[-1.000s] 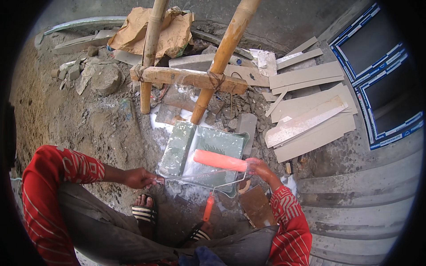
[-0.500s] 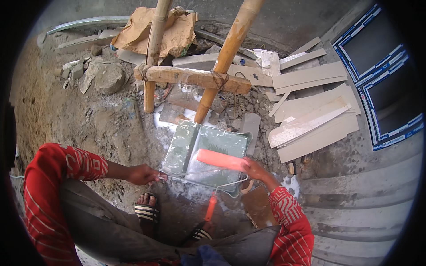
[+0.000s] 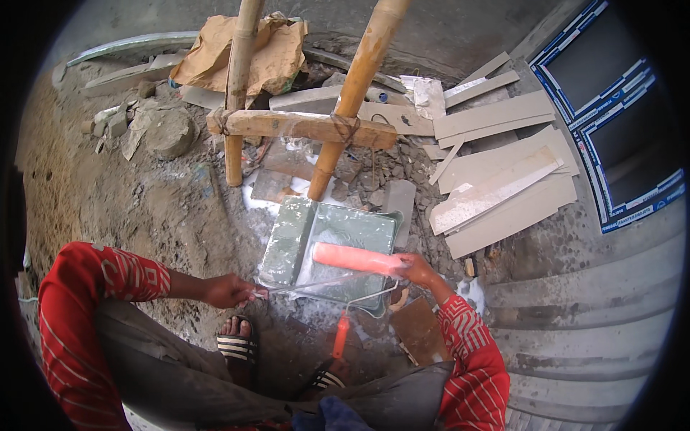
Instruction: The person sits on the ground and repeatedly rolls a pink paint roller back and forth inside a white paint tray. The person holds the tray steady with one hand while manipulating the roller with the other, ensuring the roller is coated with the white substance.
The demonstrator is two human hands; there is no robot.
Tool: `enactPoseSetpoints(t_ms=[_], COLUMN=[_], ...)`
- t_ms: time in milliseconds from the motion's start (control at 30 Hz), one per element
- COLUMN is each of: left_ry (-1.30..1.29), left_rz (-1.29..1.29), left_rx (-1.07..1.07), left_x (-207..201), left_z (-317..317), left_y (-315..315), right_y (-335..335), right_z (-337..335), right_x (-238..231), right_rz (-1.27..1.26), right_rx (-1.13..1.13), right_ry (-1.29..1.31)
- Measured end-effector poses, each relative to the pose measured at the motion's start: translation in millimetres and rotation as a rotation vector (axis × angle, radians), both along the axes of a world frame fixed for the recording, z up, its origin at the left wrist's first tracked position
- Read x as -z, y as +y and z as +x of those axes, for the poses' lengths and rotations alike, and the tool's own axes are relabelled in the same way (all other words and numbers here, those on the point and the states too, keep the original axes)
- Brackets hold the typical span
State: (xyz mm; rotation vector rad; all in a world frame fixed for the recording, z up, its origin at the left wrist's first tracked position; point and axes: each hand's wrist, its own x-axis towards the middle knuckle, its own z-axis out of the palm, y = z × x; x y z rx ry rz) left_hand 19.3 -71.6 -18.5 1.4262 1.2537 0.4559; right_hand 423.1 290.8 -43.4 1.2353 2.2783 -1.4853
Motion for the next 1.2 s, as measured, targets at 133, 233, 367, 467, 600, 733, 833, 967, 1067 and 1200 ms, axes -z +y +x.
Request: enactPoseSetpoints(t_ms=[133, 233, 367, 467, 600, 733, 833, 967, 1067, 1200], left_ry=[-0.008, 0.008, 0.012, 0.002, 0.009, 0.052, 0.062, 0.105, 0.102, 0.111], left_rz=[0.022, -0.026, -0.040, -0.009, -0.016, -0.007, -0.012, 0.026, 0.011, -0.028], left_rx=[-0.012, 0.011, 0.015, 0.007, 0.023, 0.012, -0.013, -0.004, -0.031, -0.053], left_x=[-2.9, -3.7, 3.6, 10.0, 5.0, 3.8, 6.0, 14.2, 12.0, 15.1], left_z=[0.6, -0.2, -1.0, -1.1, -0.5, -2.9, -8.5, -17.0, -15.3, -15.8], left_y=[-0.5, 2.9, 1.9, -3.7, -1.7, 0.8, 5.1, 7.4, 12.7, 10.7], right_y=[1.9, 3.7, 10.3, 6.0, 0.2, 2.3, 6.2, 3.5, 1.7, -11.7], right_z=[2.1, 3.2, 10.5, -0.1, 0.7, 8.2, 9.4, 1.2, 4.4, -10.6], right_x=[1.6, 3.9, 7.7, -0.6, 1.9, 7.8, 9.3, 10.0, 14.9, -2.3], right_rz=[-0.048, -0.345, -0.448, -0.558, -0.681, -0.594, -0.358, -0.112, -0.006, -0.055], right_rx=[0.037, 0.343, 0.329, 0.340, 0.406, 0.401, 0.262, 0.092, 0.050, 0.022], right_ry=[-0.032, 0.034, 0.084, 0.026, -0.012, 0.111, 0.159, 0.096, 0.147, 0.109])
